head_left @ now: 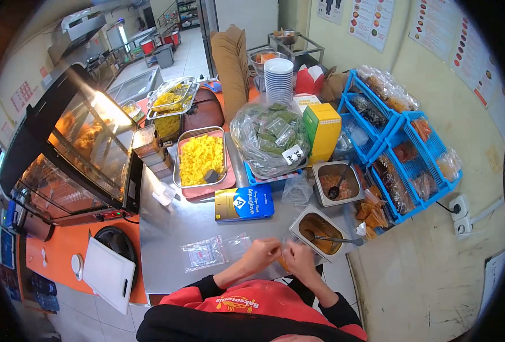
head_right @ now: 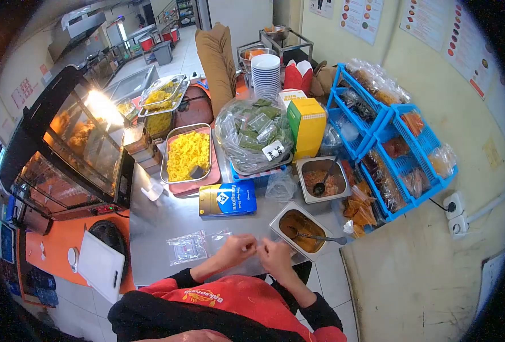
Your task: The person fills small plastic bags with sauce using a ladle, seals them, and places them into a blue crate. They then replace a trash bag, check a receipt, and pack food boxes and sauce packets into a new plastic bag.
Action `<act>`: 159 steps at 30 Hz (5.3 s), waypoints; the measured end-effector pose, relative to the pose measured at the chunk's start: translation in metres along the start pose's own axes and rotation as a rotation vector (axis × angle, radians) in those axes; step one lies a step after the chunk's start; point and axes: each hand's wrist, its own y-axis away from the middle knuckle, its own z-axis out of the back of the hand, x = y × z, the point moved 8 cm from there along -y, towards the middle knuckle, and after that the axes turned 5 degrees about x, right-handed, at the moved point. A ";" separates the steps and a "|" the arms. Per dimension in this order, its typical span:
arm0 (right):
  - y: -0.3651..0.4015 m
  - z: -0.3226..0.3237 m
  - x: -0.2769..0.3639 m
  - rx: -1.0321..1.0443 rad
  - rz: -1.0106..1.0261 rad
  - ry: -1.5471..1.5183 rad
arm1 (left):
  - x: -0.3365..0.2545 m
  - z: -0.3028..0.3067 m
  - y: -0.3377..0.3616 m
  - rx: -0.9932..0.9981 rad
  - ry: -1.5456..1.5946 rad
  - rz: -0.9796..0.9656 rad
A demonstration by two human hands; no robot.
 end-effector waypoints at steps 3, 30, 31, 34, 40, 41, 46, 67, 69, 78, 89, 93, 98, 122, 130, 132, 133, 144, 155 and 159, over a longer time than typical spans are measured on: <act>-0.008 0.021 -0.005 -0.121 0.003 0.165 | 0.014 0.017 -0.004 -0.016 -0.103 0.053; 0.045 -0.021 0.016 0.727 0.267 -0.128 | -0.007 -0.060 -0.018 0.909 0.680 -0.015; 0.050 -0.020 0.013 0.668 0.272 0.000 | -0.029 -0.056 -0.022 0.885 0.621 -0.048; 0.063 -0.023 0.011 0.600 0.275 0.074 | -0.018 -0.081 0.004 1.006 0.552 -0.045; 0.072 0.021 -0.020 0.264 0.026 -0.498 | 0.030 -0.092 0.036 1.140 0.719 0.424; 0.086 0.021 -0.052 0.079 -0.024 -0.627 | 0.038 -0.083 0.032 1.063 0.728 0.447; 0.120 0.060 -0.181 -0.776 -0.556 -1.377 | 0.053 -0.057 0.021 0.822 0.913 0.620; 0.096 0.061 -0.164 -0.564 -0.554 -0.938 | 0.067 -0.033 0.016 0.462 1.204 0.479; 0.101 0.061 -0.174 -0.641 -0.598 -1.037 | 0.069 -0.028 0.016 0.441 1.075 0.453; 0.132 0.049 -0.206 -0.823 -0.662 -1.448 | 0.056 -0.021 -0.004 0.386 0.655 0.339; 0.144 0.074 -0.195 -0.946 -0.576 -1.371 | 0.031 -0.017 -0.055 0.165 0.052 0.047; 0.146 0.067 -0.191 -0.983 -0.563 -1.407 | 0.033 -0.017 -0.054 0.126 -0.013 0.037; 0.138 0.092 -0.169 -1.038 -0.464 -1.413 | 0.018 -0.018 -0.061 -0.021 -0.357 -0.076; 0.108 0.145 -0.067 -1.077 -0.142 -1.059 | -0.023 -0.047 -0.099 -0.130 -0.362 -0.162; 0.107 0.148 -0.055 -1.088 -0.091 -0.955 | -0.019 -0.048 -0.101 -0.125 -0.314 -0.161; 0.107 0.149 -0.053 -1.083 -0.076 -0.946 | -0.018 -0.049 -0.100 -0.127 -0.332 -0.173; 0.107 0.149 -0.054 -1.079 -0.068 -0.935 | -0.018 -0.049 -0.100 -0.128 -0.340 -0.179; 0.108 0.152 -0.048 -1.057 0.017 -0.810 | -0.023 -0.046 -0.101 -0.133 -0.219 -0.165; 0.110 0.154 -0.034 -1.002 0.133 -0.631 | -0.019 -0.048 -0.101 -0.120 -0.285 -0.151; 0.109 0.156 -0.016 -0.967 0.214 -0.502 | -0.019 -0.047 -0.102 -0.108 -0.235 -0.119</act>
